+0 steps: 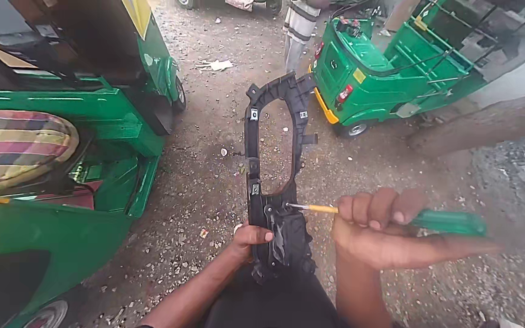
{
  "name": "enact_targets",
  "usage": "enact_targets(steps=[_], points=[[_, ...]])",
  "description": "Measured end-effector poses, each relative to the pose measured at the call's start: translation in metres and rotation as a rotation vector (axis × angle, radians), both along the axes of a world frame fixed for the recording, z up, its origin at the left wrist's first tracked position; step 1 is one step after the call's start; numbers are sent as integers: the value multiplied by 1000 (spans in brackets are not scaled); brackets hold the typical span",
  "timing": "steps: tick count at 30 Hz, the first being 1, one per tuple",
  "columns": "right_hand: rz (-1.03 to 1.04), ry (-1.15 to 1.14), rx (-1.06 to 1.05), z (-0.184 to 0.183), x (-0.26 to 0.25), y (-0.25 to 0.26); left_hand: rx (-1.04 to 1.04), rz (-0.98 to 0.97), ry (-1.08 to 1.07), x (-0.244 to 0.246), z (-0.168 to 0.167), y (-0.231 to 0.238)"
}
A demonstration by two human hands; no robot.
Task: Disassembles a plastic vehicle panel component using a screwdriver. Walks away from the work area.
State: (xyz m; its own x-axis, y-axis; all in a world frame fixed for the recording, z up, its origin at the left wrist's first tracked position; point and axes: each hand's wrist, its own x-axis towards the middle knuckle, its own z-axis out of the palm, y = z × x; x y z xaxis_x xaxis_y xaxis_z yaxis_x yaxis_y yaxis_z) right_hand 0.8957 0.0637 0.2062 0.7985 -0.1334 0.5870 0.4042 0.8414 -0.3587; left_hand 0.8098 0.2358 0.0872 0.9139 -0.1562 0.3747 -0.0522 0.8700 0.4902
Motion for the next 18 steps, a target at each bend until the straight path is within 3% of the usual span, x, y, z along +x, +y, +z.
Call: enact_targets(steps=[8, 18], points=[[-80, 59, 34, 4, 175, 36, 2, -29, 78, 177, 17, 32], [12, 69, 48, -11, 443, 37, -28, 66, 39, 429, -3, 23]])
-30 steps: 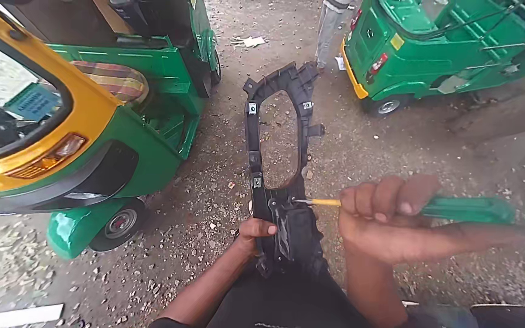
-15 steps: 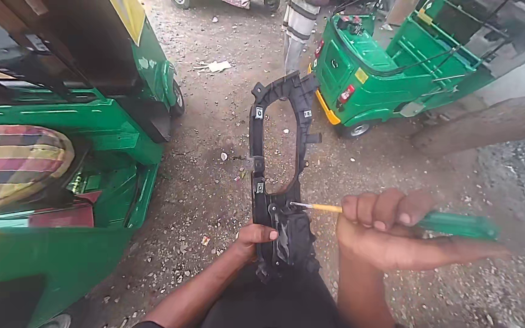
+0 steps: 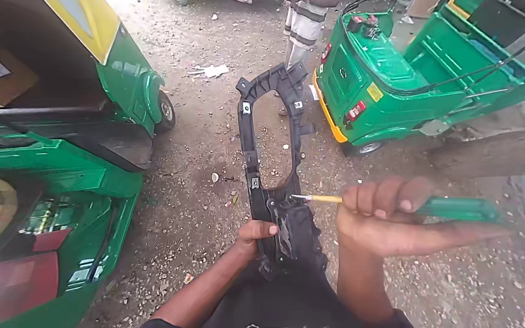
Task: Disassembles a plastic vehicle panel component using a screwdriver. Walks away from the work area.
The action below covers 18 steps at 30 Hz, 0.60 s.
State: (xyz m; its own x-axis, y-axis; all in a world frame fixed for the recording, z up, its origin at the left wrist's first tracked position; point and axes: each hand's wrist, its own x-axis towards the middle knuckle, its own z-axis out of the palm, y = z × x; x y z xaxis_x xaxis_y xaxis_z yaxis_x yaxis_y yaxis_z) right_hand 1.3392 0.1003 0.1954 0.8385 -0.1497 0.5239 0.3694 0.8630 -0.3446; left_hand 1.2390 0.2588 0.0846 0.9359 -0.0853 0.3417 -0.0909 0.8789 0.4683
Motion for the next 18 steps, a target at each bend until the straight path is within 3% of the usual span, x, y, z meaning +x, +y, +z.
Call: enact_targets(steps=[9, 13, 18], points=[[70, 7, -70, 18, 209, 10, -60, 36, -26, 200, 19, 2], [60, 19, -53, 8, 289, 35, -52, 92, 8, 283, 12, 28], [-6, -12, -26, 0, 387, 74, -34, 0, 28, 397, 0, 78]])
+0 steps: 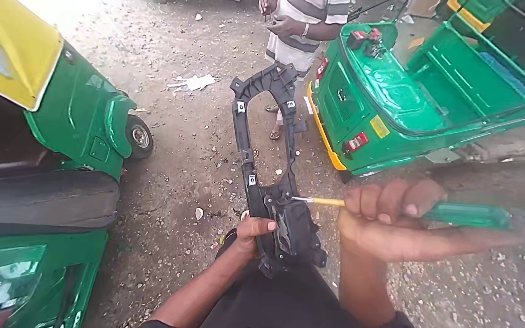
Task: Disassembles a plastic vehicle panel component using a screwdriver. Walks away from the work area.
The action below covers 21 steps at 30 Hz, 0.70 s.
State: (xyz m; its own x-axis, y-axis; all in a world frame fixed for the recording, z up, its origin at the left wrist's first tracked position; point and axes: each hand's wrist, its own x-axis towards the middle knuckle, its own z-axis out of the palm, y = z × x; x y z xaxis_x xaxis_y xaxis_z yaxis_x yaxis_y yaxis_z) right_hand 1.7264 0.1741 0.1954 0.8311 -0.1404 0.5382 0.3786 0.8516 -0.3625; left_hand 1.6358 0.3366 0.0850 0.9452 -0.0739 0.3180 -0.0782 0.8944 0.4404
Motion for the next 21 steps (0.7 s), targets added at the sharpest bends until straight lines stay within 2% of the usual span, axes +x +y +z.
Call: enact_targets(steps=[6, 11, 17, 19, 21], points=[[-129, 33, 9, 7, 95, 41, 15, -110, 14, 100, 10, 45], [-148, 52, 10, 10, 153, 48, -7, -127, 2, 161, 16, 54], [-85, 19, 16, 6, 219, 36, 22, -69, 25, 219, 16, 38], [-54, -4, -8, 7, 244, 27, 84, 7, 26, 241, 16, 25], [-117, -3, -79, 8, 267, 17, 199, 99, 18, 261, 12, 4]])
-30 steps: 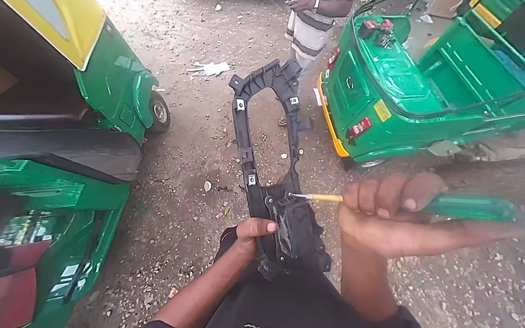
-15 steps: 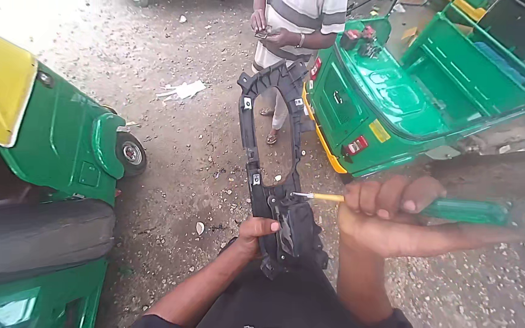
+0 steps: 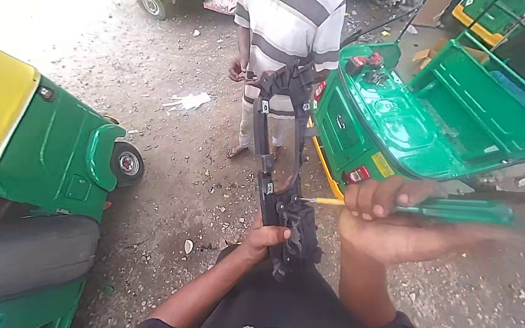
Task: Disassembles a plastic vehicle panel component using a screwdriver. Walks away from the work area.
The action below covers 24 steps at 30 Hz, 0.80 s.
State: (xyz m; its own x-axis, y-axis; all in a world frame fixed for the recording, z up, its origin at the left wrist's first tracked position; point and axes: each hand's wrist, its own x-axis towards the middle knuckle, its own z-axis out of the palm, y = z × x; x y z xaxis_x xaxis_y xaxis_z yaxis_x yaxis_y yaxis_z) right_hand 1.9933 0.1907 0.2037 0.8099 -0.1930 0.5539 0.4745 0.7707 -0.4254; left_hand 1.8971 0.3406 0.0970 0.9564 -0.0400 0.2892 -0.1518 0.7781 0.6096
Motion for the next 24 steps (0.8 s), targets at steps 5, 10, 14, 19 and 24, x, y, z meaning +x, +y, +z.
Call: enact_targets(steps=[5, 10, 14, 19, 24], points=[[-116, -13, -108, 8, 61, -54, 66, 85, -62, 60, -10, -65], [-110, -90, -252, -15, 110, -122, -96, 8, 35, 102, -21, -122], [-235, -84, -391, -20, 142, -162, -47, -15, 227, 143, -23, -152], [-368, -30, -480, -37, 189, -196, -1, -73, 404, 201, -29, -180], [-325, -125, -575, -46, 250, -224, -60, -271, 427, 278, -43, -193]])
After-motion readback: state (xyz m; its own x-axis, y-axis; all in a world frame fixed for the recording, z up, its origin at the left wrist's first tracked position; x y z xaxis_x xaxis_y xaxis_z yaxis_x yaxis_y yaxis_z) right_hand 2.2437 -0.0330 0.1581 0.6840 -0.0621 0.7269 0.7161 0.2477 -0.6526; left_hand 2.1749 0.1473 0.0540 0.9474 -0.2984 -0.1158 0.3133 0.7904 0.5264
